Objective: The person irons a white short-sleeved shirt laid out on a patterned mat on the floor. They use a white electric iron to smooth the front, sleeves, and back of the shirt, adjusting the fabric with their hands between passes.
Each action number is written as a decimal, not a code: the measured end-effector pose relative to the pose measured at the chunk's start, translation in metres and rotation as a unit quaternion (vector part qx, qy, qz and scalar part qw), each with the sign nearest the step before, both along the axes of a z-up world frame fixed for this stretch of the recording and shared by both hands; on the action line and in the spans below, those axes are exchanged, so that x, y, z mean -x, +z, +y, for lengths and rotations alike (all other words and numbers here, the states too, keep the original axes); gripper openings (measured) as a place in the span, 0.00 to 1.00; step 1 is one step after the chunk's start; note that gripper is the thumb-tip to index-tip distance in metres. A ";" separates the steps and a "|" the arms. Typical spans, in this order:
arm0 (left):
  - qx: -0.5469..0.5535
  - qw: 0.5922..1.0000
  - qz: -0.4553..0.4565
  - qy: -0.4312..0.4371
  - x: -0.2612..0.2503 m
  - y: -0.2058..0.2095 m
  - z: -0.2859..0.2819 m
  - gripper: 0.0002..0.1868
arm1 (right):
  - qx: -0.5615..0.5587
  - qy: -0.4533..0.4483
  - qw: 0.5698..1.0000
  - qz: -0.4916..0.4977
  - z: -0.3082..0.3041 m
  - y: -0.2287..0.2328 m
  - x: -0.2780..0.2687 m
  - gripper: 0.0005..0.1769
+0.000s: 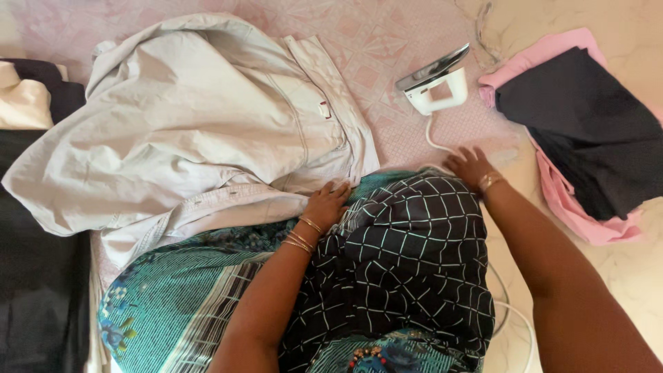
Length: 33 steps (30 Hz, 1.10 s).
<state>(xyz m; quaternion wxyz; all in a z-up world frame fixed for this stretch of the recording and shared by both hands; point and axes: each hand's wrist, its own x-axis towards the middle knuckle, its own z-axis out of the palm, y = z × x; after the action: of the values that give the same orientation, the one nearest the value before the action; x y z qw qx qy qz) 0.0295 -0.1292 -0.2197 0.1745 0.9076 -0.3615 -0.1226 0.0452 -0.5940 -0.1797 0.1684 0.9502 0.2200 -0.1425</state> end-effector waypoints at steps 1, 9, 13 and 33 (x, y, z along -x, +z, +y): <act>-0.001 1.000 -0.006 -0.002 -0.001 0.000 0.000 0.32 | -0.033 0.004 0.999 -0.015 -0.001 -0.005 0.014 0.33; -0.017 0.998 0.056 -0.006 -0.004 -0.006 -0.003 0.33 | -0.590 -0.390 0.696 -0.125 -0.001 0.022 -0.004 0.41; 0.007 0.996 0.092 0.009 -0.005 -0.011 -0.008 0.34 | -0.660 -0.396 0.626 -0.128 0.022 0.006 -0.098 0.47; -0.077 0.936 0.080 0.334 -0.095 0.025 0.063 0.41 | -0.633 -0.398 0.654 0.117 0.238 0.058 -0.111 0.25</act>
<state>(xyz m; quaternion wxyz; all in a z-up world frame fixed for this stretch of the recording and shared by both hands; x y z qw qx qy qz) 0.1247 -0.0660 -0.1946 0.1632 0.9739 -0.0120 -0.1572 0.1561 -0.3557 -0.1221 -0.5734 0.7989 -0.1241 -0.1324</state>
